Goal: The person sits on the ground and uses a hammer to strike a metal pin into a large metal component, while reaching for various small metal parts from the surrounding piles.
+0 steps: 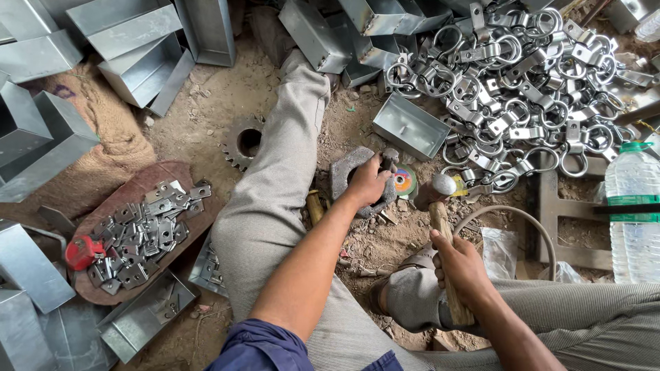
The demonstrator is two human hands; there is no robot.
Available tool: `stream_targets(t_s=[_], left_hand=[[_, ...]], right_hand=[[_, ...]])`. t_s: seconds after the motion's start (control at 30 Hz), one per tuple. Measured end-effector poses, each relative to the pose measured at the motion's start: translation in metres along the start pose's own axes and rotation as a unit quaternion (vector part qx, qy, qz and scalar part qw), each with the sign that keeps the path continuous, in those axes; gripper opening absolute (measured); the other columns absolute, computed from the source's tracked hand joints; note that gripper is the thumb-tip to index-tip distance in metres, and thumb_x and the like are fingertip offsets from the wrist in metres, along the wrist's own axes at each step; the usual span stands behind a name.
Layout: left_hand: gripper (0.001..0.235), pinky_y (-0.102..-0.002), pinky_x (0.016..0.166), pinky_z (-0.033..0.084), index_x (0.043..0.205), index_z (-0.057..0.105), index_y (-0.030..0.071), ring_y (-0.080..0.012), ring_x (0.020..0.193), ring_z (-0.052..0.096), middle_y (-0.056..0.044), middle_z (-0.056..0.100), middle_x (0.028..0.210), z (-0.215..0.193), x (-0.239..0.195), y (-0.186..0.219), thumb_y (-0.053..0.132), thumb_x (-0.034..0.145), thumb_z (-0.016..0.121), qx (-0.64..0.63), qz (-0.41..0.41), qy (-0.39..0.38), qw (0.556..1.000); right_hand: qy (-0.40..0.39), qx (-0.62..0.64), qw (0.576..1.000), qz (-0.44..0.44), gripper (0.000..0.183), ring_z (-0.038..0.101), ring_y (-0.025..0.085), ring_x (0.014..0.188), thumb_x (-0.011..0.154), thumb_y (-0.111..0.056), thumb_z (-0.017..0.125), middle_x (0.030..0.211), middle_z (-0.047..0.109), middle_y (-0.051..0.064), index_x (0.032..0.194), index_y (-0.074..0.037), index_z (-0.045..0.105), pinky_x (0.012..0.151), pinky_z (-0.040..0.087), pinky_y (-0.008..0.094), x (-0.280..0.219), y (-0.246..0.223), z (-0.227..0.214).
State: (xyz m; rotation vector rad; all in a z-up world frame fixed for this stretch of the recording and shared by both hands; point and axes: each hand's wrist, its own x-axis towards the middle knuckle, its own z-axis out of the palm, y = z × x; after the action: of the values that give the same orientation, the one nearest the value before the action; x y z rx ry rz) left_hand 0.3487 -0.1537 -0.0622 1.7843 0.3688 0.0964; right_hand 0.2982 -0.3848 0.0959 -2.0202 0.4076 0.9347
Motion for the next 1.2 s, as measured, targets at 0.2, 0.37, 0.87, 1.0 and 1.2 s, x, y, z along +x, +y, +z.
stream_targets(t_s=[0.2, 0.37, 0.87, 1.0, 1.2], left_hand=[[0.025, -0.040, 0.092, 0.054, 0.114, 0.063, 0.009, -0.0276, 0.102, 0.072, -0.011, 0.075, 0.108, 0.000, 0.002, -0.004, 0.014, 0.091, 0.071, 0.004, 0.004, -0.002, 1.000], [0.029, -0.038, 0.094, 0.057, 0.122, 0.061, 0.015, -0.0215, 0.106, 0.073, -0.004, 0.074, 0.113, -0.004, 0.002, 0.005, 0.020, 0.094, 0.068, -0.014, -0.062, -0.022, 0.998], [0.024, -0.040, 0.091, 0.056, 0.116, 0.066, 0.013, -0.0224, 0.101, 0.073, -0.006, 0.076, 0.107, -0.008, -0.001, 0.008, 0.025, 0.095, 0.070, 0.035, -0.032, -0.006, 0.999], [0.024, -0.040, 0.090, 0.056, 0.116, 0.066, 0.014, -0.0228, 0.101, 0.073, -0.007, 0.075, 0.107, -0.008, -0.002, 0.008, 0.026, 0.095, 0.070, 0.033, -0.025, -0.005, 0.999], [0.025, -0.040, 0.091, 0.056, 0.116, 0.067, 0.014, -0.0228, 0.101, 0.073, -0.006, 0.076, 0.108, -0.008, -0.001, 0.007, 0.025, 0.094, 0.071, 0.022, -0.009, 0.004, 1.000]], right_hand=[[-0.008, 0.007, 1.000, 0.000, 0.038, 0.050, 0.015, 0.054, 0.102, -0.041, 0.057, 0.068, 0.053, 0.004, 0.097, -0.003, 0.058, 0.047, 0.044, 0.033, 0.002, 0.002, -0.002], [-0.012, 0.013, 1.000, -0.011, 0.039, 0.050, 0.015, 0.054, 0.101, -0.042, 0.057, 0.068, 0.053, 0.004, 0.098, -0.003, 0.058, 0.046, 0.045, 0.032, 0.004, 0.006, -0.002], [-0.002, -0.001, 1.000, -0.011, 0.040, 0.052, 0.015, 0.054, 0.102, -0.042, 0.057, 0.069, 0.055, 0.005, 0.096, -0.002, 0.058, 0.046, 0.047, 0.032, 0.005, 0.005, -0.004], [-0.004, 0.009, 1.000, -0.009, 0.039, 0.052, 0.015, 0.053, 0.101, -0.042, 0.057, 0.068, 0.055, 0.005, 0.096, -0.003, 0.058, 0.046, 0.046, 0.032, 0.005, 0.005, -0.004], [-0.005, 0.004, 1.000, -0.009, 0.040, 0.051, 0.015, 0.052, 0.102, -0.041, 0.056, 0.068, 0.054, 0.005, 0.097, -0.002, 0.057, 0.046, 0.046, 0.032, 0.006, 0.006, -0.003]])
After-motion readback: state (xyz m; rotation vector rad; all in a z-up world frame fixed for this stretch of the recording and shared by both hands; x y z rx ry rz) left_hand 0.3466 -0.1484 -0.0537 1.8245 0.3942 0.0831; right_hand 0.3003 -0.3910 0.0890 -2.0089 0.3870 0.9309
